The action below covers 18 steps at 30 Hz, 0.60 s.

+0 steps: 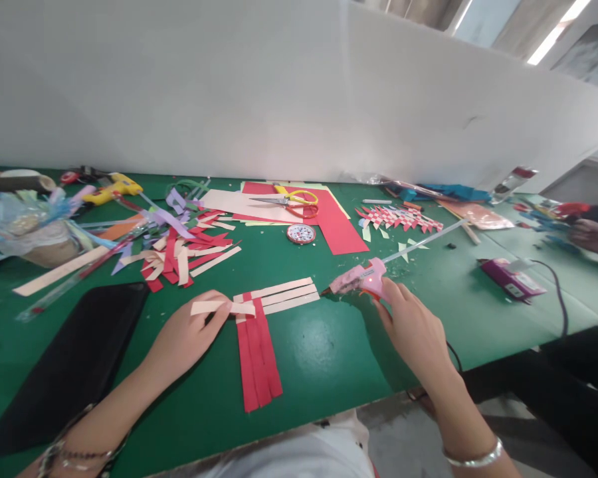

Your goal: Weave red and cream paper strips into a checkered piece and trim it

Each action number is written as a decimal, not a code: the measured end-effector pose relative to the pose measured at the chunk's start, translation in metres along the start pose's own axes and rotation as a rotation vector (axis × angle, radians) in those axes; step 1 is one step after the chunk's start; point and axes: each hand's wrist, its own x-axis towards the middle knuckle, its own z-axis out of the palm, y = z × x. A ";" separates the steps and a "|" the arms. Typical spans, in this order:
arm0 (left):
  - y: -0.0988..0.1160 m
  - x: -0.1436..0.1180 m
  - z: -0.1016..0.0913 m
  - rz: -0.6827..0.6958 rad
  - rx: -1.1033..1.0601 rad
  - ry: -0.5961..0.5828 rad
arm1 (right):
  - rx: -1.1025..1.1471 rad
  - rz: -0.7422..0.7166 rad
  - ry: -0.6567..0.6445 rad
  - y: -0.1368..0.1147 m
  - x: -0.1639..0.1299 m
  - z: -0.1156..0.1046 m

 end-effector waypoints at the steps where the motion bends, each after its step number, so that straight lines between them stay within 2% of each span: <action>1: 0.000 0.000 0.000 0.002 0.002 0.001 | 0.008 0.002 0.002 0.001 0.000 0.001; 4: 0.001 0.000 0.000 0.006 0.002 0.009 | 0.030 0.035 0.021 0.008 -0.001 0.003; 8: 0.000 0.000 0.000 -0.010 -0.003 -0.001 | 0.053 0.175 0.044 0.023 0.005 0.011; 12: 0.001 0.000 0.000 -0.020 0.015 -0.004 | 0.016 0.261 -0.083 0.041 0.017 0.017; 15: 0.005 0.000 -0.001 -0.006 0.033 -0.008 | -0.069 0.209 -0.094 0.041 0.028 0.005; 17: 0.008 0.000 -0.001 -0.001 0.047 0.003 | -0.079 0.145 0.036 0.027 0.035 -0.014; 18: 0.010 0.000 -0.002 -0.001 0.056 0.011 | -0.014 0.079 0.099 0.015 0.039 -0.024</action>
